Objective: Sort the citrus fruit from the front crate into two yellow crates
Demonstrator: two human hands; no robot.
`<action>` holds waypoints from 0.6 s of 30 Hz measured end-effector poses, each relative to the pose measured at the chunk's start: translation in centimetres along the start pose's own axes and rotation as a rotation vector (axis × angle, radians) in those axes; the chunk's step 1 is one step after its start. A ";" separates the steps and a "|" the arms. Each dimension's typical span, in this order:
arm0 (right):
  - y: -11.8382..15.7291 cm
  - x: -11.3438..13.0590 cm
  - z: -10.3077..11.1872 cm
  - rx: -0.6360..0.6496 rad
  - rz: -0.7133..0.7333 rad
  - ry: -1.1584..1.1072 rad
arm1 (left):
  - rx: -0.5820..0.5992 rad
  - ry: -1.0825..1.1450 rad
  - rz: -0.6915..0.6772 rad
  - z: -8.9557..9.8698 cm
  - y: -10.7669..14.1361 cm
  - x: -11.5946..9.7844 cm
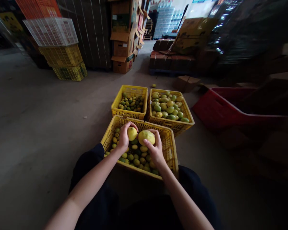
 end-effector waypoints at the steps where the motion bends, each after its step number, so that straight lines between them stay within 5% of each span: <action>1: 0.2 0.2 -0.2 0.004 0.016 0.008 | 0.026 -0.053 -0.044 -0.2 0.1 -0.6; 10: 1.2 -0.4 -1.1 -0.061 0.100 -0.067 | 0.009 -0.258 -0.314 -0.8 1.9 -3.7; 18: 1.3 0.1 -1.1 -0.069 0.143 -0.091 | 0.029 -0.290 -0.357 -1.4 2.4 -4.2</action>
Point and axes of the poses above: each hand's wrist, its own y-axis away from the middle knuckle, its own z-axis out of the back of the hand, x = y × z, the point moved 9 cm from there along -y, towards the middle knuckle, and after that the axes turned 14 degrees about x, right-handed, at the moved point
